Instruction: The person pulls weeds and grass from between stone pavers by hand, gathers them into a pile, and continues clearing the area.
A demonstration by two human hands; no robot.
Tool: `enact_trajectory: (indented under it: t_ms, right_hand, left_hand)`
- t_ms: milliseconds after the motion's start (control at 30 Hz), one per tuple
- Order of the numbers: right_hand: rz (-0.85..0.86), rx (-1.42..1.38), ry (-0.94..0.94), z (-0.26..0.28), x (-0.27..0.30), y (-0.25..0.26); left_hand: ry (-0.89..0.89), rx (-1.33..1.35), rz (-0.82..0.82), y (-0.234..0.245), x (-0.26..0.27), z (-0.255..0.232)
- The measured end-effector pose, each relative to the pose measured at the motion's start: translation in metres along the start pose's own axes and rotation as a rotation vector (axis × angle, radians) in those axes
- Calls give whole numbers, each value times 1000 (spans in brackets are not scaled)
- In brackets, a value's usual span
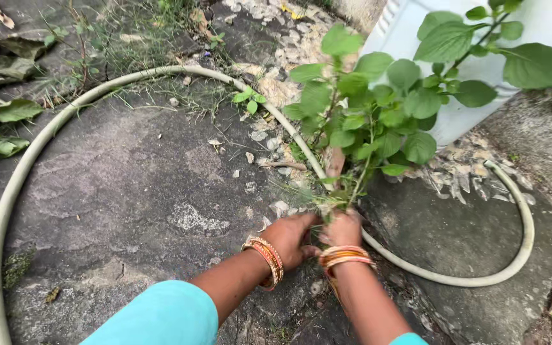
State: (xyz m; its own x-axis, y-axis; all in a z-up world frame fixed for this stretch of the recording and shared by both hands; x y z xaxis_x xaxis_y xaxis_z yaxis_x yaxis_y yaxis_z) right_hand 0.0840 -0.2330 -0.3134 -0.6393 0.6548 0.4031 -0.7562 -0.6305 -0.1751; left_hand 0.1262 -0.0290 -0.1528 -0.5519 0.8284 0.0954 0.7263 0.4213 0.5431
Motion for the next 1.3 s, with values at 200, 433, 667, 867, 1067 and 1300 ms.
enact_trajectory:
  t_ms: [200, 433, 667, 867, 1067, 1300]
  right_hand:
    - [163, 425, 249, 103, 47, 26]
    - [511, 1524, 736, 114, 103, -47]
    - [299, 1487, 1115, 113, 86, -58]
    - [-21, 1392, 700, 120, 58, -34]
    - [-478, 1187, 974, 143, -13, -5]
    - [-305, 1232, 687, 108, -152, 7]
  left_hand:
    - [-17, 44, -47, 3, 13, 18]
    - [611, 331, 257, 10, 27, 53]
    - [237, 107, 24, 5, -5, 76]
    - [247, 103, -218, 34, -23, 74]
    - [243, 275, -173, 40, -23, 59]
    - [207, 353, -307, 43, -72, 63]
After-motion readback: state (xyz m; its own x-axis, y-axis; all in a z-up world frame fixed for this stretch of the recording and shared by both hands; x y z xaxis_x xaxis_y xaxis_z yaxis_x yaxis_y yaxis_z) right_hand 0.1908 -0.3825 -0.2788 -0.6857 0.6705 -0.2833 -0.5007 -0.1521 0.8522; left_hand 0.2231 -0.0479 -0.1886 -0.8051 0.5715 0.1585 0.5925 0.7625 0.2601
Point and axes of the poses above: each hand's wrist, its own x-axis away from the middle knuckle, its own y-axis out of the back of the hand, z = x × y, the point moved 5 cm from there along -x, towards the middle knuckle, and after that the axes turned 9 degrees about x, right-handed, at the moved point
